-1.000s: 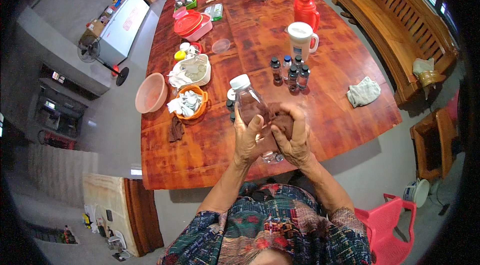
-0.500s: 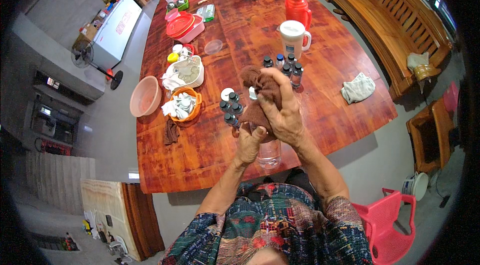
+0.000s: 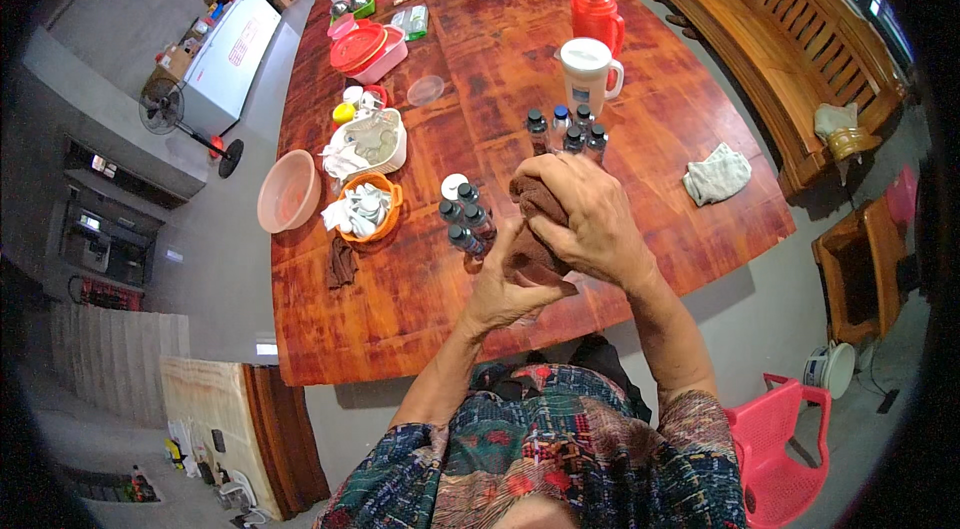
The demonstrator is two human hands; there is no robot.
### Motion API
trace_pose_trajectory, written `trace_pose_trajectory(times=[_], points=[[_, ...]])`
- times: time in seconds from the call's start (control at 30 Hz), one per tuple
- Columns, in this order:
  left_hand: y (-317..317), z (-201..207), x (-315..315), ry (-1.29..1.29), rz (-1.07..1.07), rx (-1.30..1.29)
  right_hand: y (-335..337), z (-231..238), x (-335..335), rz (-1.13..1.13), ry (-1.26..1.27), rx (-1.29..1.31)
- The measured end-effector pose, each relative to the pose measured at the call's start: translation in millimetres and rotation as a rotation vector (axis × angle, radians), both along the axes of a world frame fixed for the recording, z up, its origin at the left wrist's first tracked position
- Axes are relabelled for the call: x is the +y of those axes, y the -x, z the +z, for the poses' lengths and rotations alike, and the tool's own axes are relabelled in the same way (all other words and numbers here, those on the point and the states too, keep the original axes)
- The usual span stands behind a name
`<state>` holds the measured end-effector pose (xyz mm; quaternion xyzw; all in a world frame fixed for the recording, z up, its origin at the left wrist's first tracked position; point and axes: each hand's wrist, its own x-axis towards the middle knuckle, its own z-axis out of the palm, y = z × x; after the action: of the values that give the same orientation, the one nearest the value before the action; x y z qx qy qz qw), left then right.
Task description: The person wipes several small plastic bottles with a brown cloth on a wooden table. They pick up each bottle individually, rub the surface with the cloth, and place it back on the table.
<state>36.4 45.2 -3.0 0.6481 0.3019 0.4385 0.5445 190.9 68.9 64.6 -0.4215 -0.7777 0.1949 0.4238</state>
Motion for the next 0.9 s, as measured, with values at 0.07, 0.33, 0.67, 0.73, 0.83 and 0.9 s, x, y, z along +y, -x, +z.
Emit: trace_pose_trajectory(times=[0.07,0.33,0.67,0.73,0.83,0.9], points=[[-2.0,7.8,-7.1,0.115,0.056,0.053,-3.6,1.6,10.7,0.105,0.296,0.034],[7.9,-2.9,3.7,0.04,0.17,-0.089,36.0,-41.3,18.2,-0.062,0.421,0.927],[29.6,3.2,30.2,0.135,0.45,-0.577,68.8,-104.7,-37.8,-0.032,0.568,0.976],[27.7,6.4,30.7,0.136,0.466,-0.655,72.1,-103.8,-43.5,0.19,0.785,1.418],[16.6,6.7,28.0,0.026,0.604,-0.604,75.1,-103.3,-44.5,0.304,0.958,1.667],[13.1,-15.9,31.9,-0.122,0.677,-0.565,75.1,-104.3,-42.5,0.299,1.018,1.701]])
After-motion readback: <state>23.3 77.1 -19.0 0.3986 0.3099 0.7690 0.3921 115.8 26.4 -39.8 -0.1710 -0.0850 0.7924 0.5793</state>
